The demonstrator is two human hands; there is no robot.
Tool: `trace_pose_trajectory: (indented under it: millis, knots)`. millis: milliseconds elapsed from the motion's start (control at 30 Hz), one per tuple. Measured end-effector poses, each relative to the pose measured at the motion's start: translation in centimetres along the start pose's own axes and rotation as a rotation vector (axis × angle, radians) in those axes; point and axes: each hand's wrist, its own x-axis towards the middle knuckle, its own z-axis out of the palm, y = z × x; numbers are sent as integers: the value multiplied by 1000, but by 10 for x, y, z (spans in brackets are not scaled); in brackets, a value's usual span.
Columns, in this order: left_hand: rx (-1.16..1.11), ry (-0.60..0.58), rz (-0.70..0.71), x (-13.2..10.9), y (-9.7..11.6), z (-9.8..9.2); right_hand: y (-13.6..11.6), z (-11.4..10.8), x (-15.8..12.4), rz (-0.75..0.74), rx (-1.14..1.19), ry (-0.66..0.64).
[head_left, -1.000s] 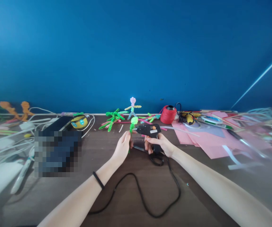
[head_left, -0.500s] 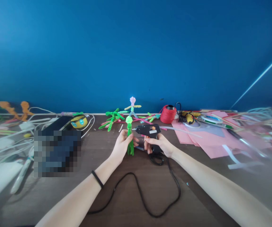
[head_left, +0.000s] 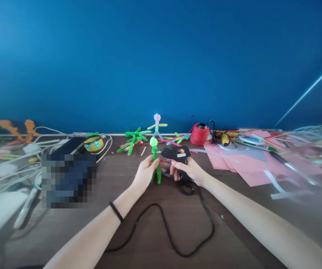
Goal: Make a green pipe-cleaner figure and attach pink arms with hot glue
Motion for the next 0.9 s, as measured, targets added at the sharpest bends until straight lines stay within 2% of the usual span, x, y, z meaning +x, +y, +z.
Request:
trace_pose_trajectory:
  millis: [900]
  knots:
    - [2,-63,0,2,-3,-2,0,0,-1,33,-61,30]
